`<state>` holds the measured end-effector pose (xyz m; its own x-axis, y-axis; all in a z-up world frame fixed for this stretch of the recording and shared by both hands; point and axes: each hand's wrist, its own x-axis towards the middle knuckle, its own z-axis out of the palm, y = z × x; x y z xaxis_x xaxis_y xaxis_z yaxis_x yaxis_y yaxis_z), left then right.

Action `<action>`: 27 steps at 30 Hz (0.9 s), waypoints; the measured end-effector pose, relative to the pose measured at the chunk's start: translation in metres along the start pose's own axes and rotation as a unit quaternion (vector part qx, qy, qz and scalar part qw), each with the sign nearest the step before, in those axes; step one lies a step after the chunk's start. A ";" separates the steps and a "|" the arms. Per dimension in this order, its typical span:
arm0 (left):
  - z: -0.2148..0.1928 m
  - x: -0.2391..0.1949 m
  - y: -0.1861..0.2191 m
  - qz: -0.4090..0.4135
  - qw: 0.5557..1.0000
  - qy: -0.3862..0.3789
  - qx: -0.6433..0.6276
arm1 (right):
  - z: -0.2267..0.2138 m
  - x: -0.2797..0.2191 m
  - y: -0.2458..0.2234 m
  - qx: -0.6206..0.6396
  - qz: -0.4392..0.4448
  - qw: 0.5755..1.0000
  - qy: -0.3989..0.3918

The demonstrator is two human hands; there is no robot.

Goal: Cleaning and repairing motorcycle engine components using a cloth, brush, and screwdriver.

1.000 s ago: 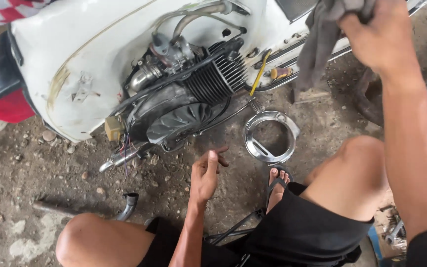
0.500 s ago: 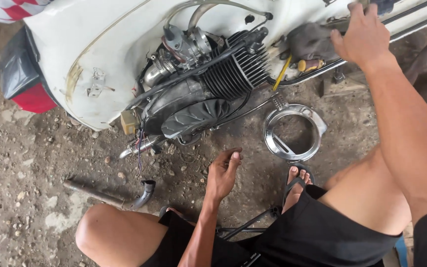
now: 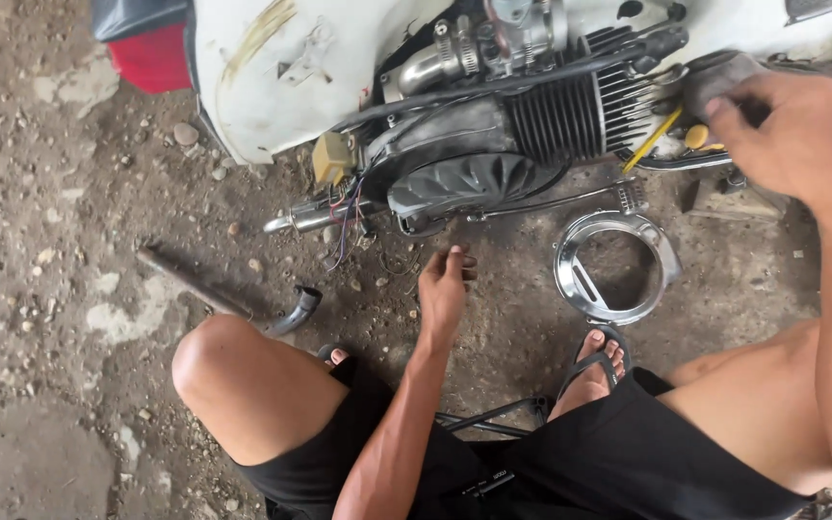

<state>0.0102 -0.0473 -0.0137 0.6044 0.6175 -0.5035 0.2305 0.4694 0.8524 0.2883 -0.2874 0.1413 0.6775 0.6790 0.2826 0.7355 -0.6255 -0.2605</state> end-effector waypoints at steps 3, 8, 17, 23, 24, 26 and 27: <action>-0.006 0.006 -0.007 0.010 0.995 0.002 -0.097 | -0.011 0.004 -0.041 -0.010 0.035 0.995 -0.090; 0.006 0.003 -0.010 -0.015 0.997 -0.014 -0.076 | -0.009 -0.002 -0.059 -0.106 0.050 0.962 -0.246; 0.033 -0.010 -0.023 -0.028 0.997 -0.066 0.027 | 0.067 -0.063 -0.014 -0.200 0.072 0.886 -0.412; 0.046 -0.012 -0.028 -0.020 0.990 -0.101 0.096 | 0.203 -0.123 0.108 -0.199 0.162 0.824 -0.504; 0.046 -0.013 -0.027 -0.014 0.988 -0.105 0.110 | 0.225 -0.128 0.125 -0.174 0.226 0.824 -0.489; 0.047 -0.014 -0.020 -0.020 0.986 -0.105 0.125 | 0.279 -0.153 0.175 -0.138 0.305 0.833 -0.440; 0.046 -0.013 -0.016 -0.025 0.984 -0.104 0.140 | 0.308 -0.161 0.198 -0.101 0.380 0.834 -0.388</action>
<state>0.0337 -0.0916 -0.0140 0.7235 0.4411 -0.5310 0.4472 0.2866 0.8473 0.3251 -0.4020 -0.2403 0.8013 0.0527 -0.5960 0.1322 -0.9871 0.0904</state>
